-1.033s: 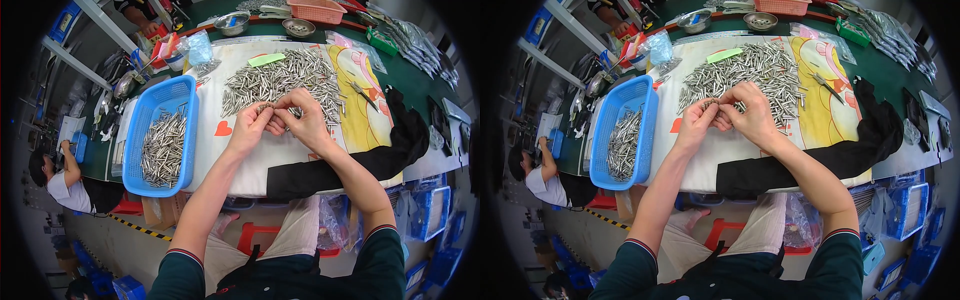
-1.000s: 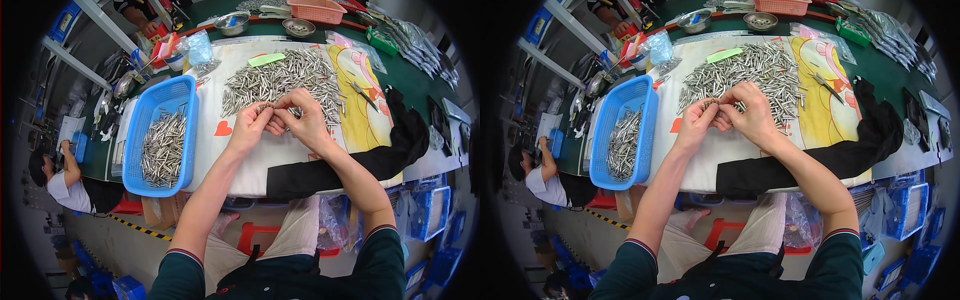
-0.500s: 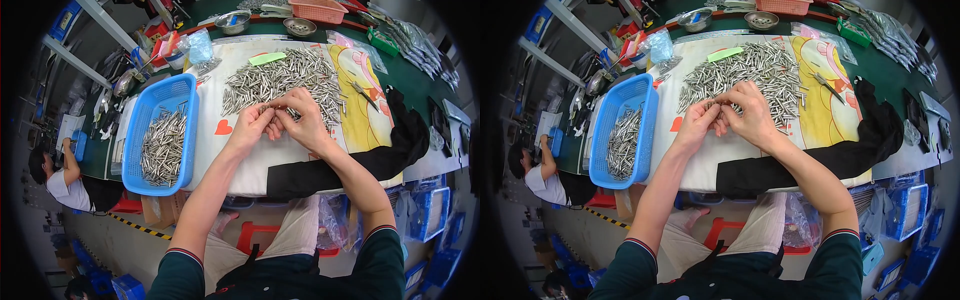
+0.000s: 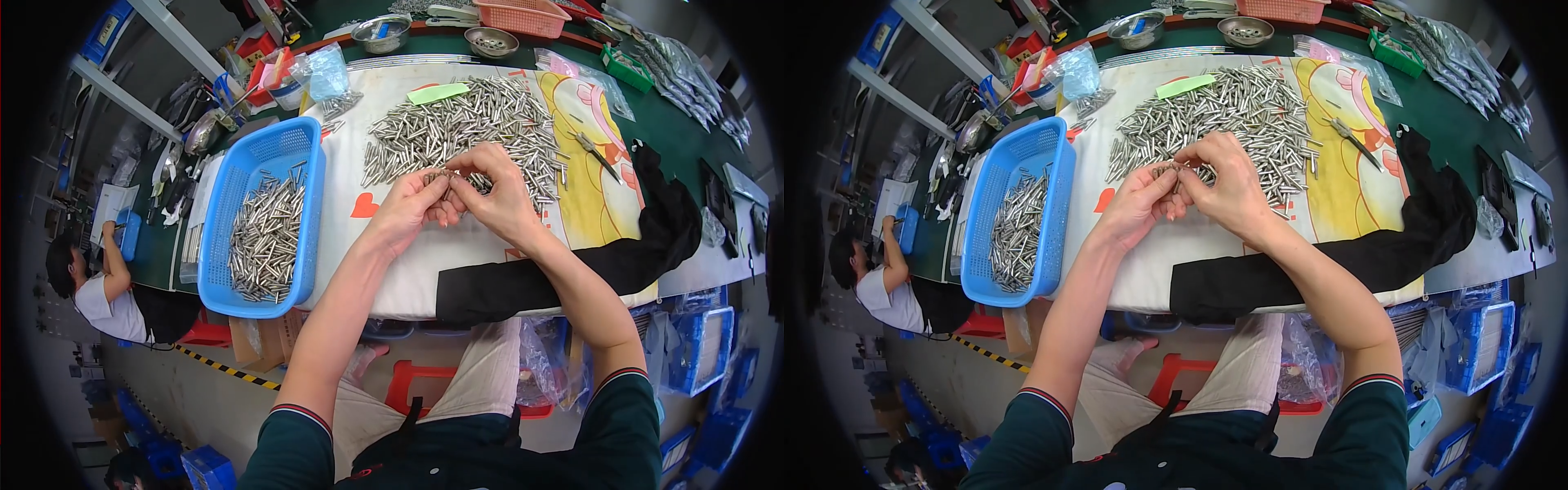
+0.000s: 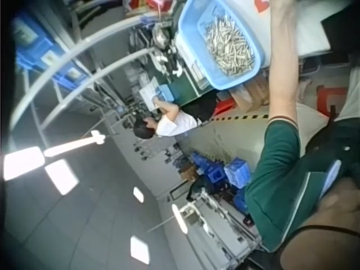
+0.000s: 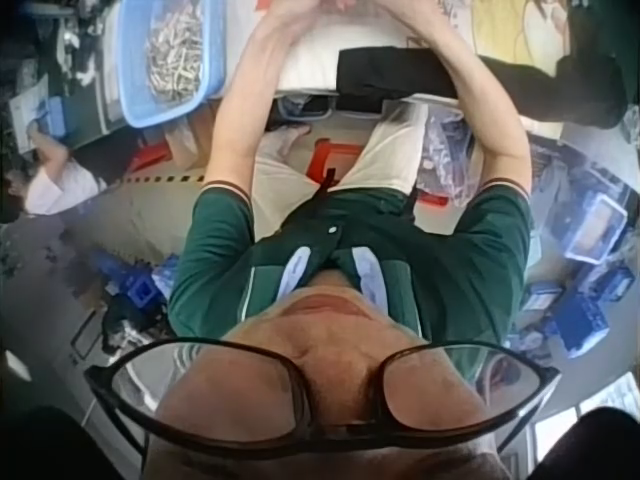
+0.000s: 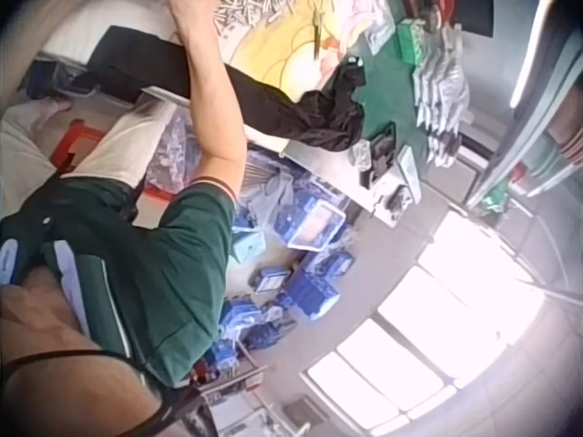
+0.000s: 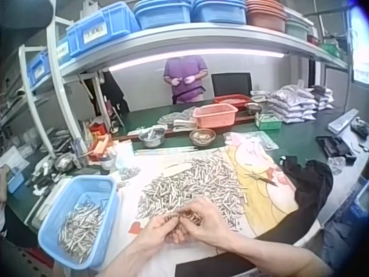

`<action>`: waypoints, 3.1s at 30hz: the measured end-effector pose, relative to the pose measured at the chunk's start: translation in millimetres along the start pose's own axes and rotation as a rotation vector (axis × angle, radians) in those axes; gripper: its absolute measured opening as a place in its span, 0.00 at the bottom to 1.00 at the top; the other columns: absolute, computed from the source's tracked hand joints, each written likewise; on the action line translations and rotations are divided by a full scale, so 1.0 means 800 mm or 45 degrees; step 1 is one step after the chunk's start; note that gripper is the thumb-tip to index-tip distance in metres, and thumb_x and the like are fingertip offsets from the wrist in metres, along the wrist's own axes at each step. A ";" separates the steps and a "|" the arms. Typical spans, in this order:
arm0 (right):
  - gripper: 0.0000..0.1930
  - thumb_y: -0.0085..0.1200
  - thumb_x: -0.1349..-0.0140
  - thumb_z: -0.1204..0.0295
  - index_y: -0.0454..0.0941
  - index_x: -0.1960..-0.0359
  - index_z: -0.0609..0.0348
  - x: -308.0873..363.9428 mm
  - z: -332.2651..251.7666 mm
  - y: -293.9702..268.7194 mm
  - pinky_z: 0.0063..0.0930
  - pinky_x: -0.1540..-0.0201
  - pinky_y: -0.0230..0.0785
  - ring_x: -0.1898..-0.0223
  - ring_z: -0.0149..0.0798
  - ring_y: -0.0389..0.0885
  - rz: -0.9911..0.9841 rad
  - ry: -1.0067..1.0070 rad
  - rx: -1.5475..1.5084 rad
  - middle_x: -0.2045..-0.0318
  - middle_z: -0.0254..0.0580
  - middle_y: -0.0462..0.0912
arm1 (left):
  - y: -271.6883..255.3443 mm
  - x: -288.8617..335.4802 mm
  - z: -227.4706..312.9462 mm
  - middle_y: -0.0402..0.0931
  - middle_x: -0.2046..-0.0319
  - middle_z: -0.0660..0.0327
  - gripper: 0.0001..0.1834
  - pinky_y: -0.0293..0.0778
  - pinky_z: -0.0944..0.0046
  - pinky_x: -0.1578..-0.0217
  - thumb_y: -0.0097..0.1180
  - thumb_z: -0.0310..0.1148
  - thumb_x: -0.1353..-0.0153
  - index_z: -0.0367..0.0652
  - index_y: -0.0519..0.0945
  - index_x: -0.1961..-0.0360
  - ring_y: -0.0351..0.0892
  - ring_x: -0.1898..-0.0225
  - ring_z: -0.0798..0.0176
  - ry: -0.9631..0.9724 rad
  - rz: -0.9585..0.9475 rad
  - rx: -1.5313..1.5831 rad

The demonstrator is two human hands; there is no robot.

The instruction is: Inspecting and sorting small metal hardware pins at a factory workbench.

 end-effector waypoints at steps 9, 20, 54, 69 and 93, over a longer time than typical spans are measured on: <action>0.08 0.61 0.52 0.74 0.78 0.71 0.61 -0.004 0.003 -0.007 0.29 0.64 0.65 0.69 0.36 0.72 0.026 0.091 -0.057 0.74 0.37 0.76 | 0.000 -0.003 0.007 0.76 0.74 0.59 0.11 0.72 0.72 0.74 0.42 0.32 0.32 0.35 0.73 0.59 0.75 0.76 0.71 0.185 0.066 -0.161; 0.09 0.62 0.52 0.72 0.77 0.71 0.62 -0.003 0.005 -0.013 0.26 0.66 0.65 0.72 0.33 0.73 0.131 0.068 -0.074 0.76 0.37 0.76 | 0.002 0.001 0.019 0.76 0.73 0.57 0.12 0.72 0.73 0.75 0.43 0.32 0.33 0.33 0.72 0.57 0.76 0.76 0.69 0.345 0.090 -0.189; 0.03 0.54 0.52 0.74 0.78 0.77 0.58 0.011 0.009 0.008 0.33 0.61 0.64 0.64 0.41 0.70 -0.015 -0.358 0.543 0.74 0.37 0.74 | 0.023 0.155 0.128 0.76 0.67 0.53 0.09 0.71 0.65 0.66 0.52 0.20 0.45 0.34 0.77 0.62 0.77 0.67 0.57 0.634 0.720 -1.816; 0.05 0.57 0.55 0.71 0.79 0.76 0.57 0.023 -0.003 0.040 0.34 0.57 0.62 0.61 0.41 0.70 -0.622 -0.317 0.446 0.73 0.37 0.75 | 0.037 0.094 0.012 0.71 0.57 0.53 0.16 0.68 0.56 0.54 0.53 0.22 0.48 0.36 0.75 0.56 0.70 0.55 0.50 0.624 0.349 -2.136; 0.09 0.59 0.56 0.65 0.78 0.75 0.55 0.043 -0.041 0.068 0.33 0.58 0.62 0.61 0.40 0.69 -0.588 -0.515 0.425 0.70 0.38 0.74 | -0.009 0.116 0.032 0.72 0.74 0.53 0.04 0.70 0.53 0.69 0.55 0.21 0.52 0.35 0.76 0.73 0.74 0.70 0.48 0.509 0.637 -1.963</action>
Point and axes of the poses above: each hand's wrist, its own x-axis away from the middle knuckle, its own y-axis out of the palm, z = x × y, the point moved 7 cm from there along -x, towards the middle knuckle
